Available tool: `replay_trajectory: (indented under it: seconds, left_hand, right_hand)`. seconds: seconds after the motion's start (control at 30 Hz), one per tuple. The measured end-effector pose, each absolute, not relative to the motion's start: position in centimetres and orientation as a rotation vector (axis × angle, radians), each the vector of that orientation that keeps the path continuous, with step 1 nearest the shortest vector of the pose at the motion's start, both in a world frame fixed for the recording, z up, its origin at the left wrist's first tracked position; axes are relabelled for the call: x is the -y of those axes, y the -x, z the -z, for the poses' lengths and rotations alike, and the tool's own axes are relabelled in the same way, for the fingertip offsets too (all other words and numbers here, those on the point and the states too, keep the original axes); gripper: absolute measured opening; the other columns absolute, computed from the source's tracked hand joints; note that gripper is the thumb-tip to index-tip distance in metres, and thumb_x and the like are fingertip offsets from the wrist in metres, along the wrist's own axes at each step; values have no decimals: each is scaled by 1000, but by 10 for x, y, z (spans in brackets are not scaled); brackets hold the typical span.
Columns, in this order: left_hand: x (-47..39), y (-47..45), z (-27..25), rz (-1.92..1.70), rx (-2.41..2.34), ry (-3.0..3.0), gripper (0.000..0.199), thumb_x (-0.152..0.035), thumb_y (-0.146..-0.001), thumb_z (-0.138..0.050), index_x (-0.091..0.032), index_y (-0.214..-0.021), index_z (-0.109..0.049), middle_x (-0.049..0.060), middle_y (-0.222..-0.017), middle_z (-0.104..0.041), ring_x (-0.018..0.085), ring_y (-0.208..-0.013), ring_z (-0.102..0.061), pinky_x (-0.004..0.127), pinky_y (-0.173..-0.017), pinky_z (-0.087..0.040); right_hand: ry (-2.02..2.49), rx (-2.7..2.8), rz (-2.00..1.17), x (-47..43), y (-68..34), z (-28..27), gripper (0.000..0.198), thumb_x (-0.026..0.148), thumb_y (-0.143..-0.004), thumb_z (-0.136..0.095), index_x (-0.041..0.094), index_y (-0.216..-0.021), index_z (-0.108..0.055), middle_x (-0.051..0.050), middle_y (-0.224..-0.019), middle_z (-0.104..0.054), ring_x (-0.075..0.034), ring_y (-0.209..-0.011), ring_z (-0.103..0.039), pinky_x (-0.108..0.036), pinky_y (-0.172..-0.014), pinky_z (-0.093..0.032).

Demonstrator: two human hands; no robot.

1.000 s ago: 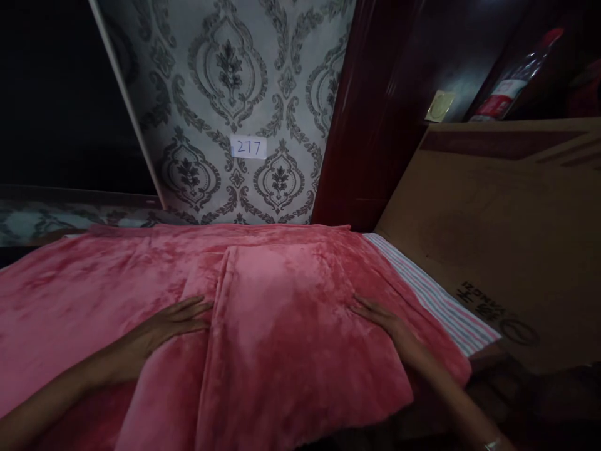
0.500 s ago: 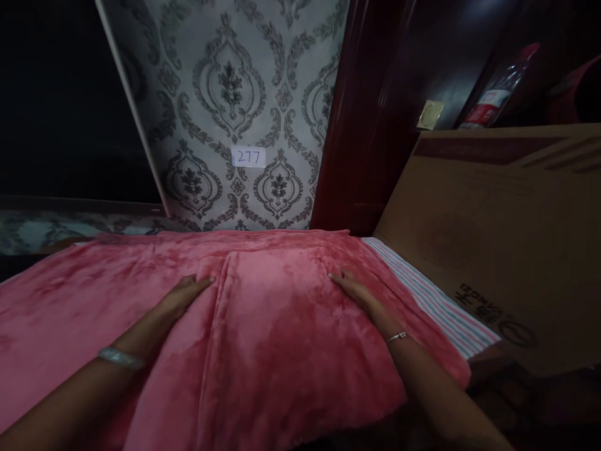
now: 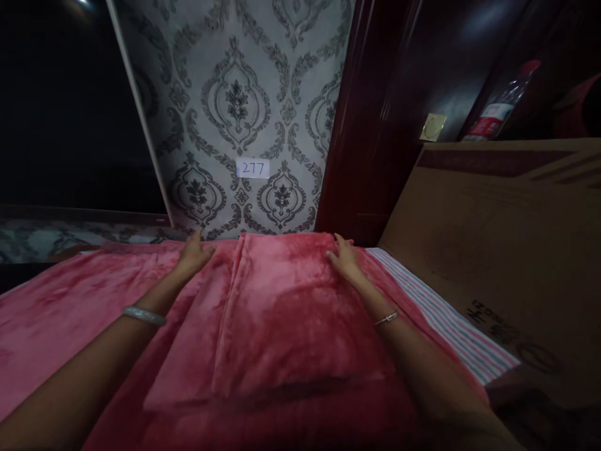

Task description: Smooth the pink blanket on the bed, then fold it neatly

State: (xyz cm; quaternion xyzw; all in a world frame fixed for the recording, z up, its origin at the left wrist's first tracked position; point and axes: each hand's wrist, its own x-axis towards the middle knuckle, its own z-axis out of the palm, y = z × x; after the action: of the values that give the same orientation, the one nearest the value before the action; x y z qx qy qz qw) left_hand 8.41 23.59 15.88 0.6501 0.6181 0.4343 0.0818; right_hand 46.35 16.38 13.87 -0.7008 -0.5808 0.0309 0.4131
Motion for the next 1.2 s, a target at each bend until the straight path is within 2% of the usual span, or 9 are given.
replay_trajectory:
  seconds: [0.07, 0.2, 0.27, 0.37, 0.63, 0.8, 0.97, 1.07, 1.2]
  left_hand:
    - [-234, -112, -151, -1143, -1777, -2199, 57, -29, -83, -56, -13, -137, -54, 14, -134, -63, 29, -134, -52, 46, -119, -38]
    - [-204, -171, -108, -566, -1734, -2579, 62, -44, -93, -48, -13, -147, -47, 18, -159, -37, 36, -149, -31, 57, -122, -27]
    - [-190, -187, -84, -409, -1750, -2667, 62, -46, -95, -45, -16, -150, -46, 17, -161, -34, 35, -151, -27, 60, -123, -21]
    - [-182, -191, -62, -318, -1787, -2684, 62, -46, -98, -40, -18, -153, -42, 16, -161, -32, 34, -152, -26, 60, -123, -20]
    - [-188, -179, -68, -235, -1749, -2661, 67, -52, -98, -35, -18, -156, -35, 16, -164, -26, 31, -153, -22, 57, -125, -17]
    - [-187, -176, -69, -203, -1712, -2609, 70, -56, -98, -33, -19, -158, -32, 14, -166, -23, 30, -155, -17, 56, -125, -16]
    - [-190, -173, -76, -152, -1695, -2570, 69, -51, -98, -34, -20, -159, -28, 13, -167, -18, 28, -156, -13, 54, -126, -14]
    - [-188, -175, -96, -36, -1680, -2537, 67, -48, -98, -36, -17, -157, -31, 16, -166, -22, 30, -155, -18, 56, -124, -19]
    - [-148, -207, -120, 20, -1601, -2557, 54, -42, -97, -38, -17, -141, -54, 18, -147, -53, 33, -139, -46, 57, -115, -35]
  right_hand:
    - [1755, 1680, -15, -165, -433, -130, 63, 27, -88, -55, 15, -149, -46, -16, -148, -53, -29, -139, -46, -45, -115, -35]
    - [1848, 1962, -5, -153, -377, -94, 61, 41, -98, -49, 23, -155, -39, -12, -161, -37, -32, -148, -32, -52, -119, -25]
    - [1891, 2040, -14, -145, -361, -76, 59, 46, -100, -45, 26, -155, -39, -10, -164, -32, -32, -151, -27, -55, -120, -20]
    - [1926, 2074, -38, -140, -356, -62, 58, 50, -102, -41, 29, -156, -38, -8, -166, -28, -30, -152, -23, -55, -122, -15]
    - [1973, 2097, -71, -140, -384, -69, 59, 51, -103, -34, 29, -157, -35, -5, -167, -25, -27, -154, -18, -58, -123, -8]
    - [2199, 1890, -182, -133, -436, -64, 60, 49, -103, -32, 27, -158, -32, -5, -167, -22, -29, -154, -17, -57, -121, -17]
    - [2253, 1737, -235, -109, -489, -48, 58, 40, -104, -31, 16, -156, -36, -14, -159, -40, -26, -147, -37, -42, -118, -32]
    - [2243, 1704, -188, -98, -507, -49, 56, 33, -101, -34, 10, -151, -45, -16, -151, -50, -25, -140, -46, -37, -115, -35]
    - [2153, 1724, -83, -102, -495, -66, 54, 29, -99, -35, 12, -150, -47, -13, -149, -54, -25, -140, -46, -37, -116, -34]
